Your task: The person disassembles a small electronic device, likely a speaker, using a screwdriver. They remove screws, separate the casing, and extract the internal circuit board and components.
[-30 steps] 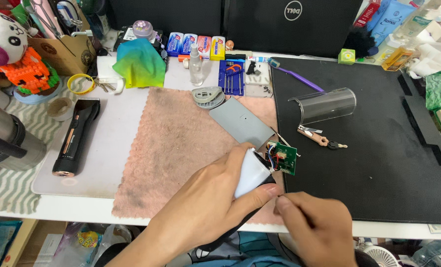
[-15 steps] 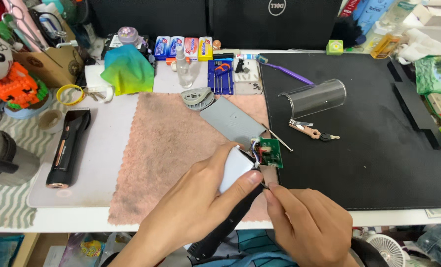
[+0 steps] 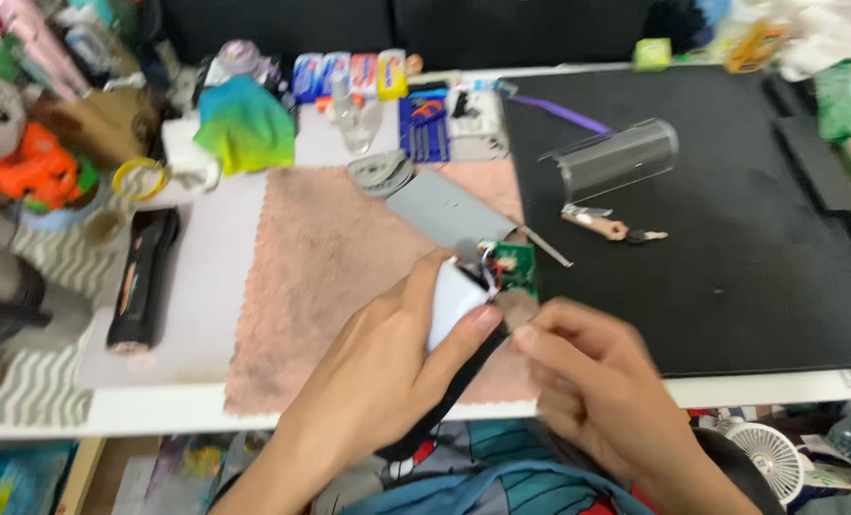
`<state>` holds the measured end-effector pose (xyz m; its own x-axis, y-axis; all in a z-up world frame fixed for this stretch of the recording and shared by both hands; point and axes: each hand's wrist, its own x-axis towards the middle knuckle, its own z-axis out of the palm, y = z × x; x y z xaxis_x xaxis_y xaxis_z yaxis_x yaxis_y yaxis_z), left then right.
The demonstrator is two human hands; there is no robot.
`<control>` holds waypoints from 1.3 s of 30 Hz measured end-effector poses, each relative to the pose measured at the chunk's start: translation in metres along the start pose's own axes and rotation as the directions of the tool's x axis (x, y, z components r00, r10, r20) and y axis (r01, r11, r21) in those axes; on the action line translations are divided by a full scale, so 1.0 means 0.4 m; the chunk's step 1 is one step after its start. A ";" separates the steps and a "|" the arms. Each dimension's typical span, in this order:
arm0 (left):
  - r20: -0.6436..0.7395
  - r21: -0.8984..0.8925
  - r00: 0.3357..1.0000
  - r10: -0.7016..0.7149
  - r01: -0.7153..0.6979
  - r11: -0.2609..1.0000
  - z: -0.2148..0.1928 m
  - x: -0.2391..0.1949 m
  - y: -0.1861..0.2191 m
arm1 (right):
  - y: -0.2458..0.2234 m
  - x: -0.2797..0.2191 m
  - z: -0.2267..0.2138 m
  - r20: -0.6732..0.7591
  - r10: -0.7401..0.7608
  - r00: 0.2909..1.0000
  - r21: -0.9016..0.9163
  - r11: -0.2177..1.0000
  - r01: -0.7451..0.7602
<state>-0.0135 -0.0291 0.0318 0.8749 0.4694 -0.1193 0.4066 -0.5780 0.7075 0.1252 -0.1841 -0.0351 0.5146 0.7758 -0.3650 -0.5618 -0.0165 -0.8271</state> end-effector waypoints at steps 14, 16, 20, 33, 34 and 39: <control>-0.055 -0.004 0.998 0.024 -0.024 1.000 0.002 -0.015 0.000 | 0.000 0.041 -0.050 0.240 0.105 0.965 0.031 0.993 -0.116; -0.103 0.015 0.991 0.085 -0.084 0.996 0.002 -0.016 -0.013 | 0.001 0.061 -0.067 0.549 0.350 0.759 0.373 0.710 -0.597; -0.084 0.004 0.995 0.051 -0.050 0.999 -0.012 -0.023 -0.025 | 0.005 0.014 0.007 0.113 -0.110 0.987 -0.399 0.905 0.147; -0.271 -0.099 0.956 0.112 -0.143 0.985 -0.030 -0.078 -0.044 | 0.004 0.057 0.025 0.198 0.181 0.963 0.003 0.983 -0.185; -0.275 -0.098 0.955 0.109 -0.141 0.985 -0.030 -0.082 -0.049 | 0.013 0.061 0.016 0.202 0.182 0.962 0.001 0.983 -0.186; -0.257 -0.096 0.963 0.085 -0.112 0.989 -0.041 -0.097 -0.064 | 0.021 0.020 0.101 0.146 -0.357 0.922 -0.465 0.798 0.383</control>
<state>-0.0622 -0.0215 0.0296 0.8091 0.5745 0.1238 0.2787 -0.5606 0.7798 0.0986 -0.1527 -0.0276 0.5806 0.8139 0.0214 0.0496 -0.0091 -0.9987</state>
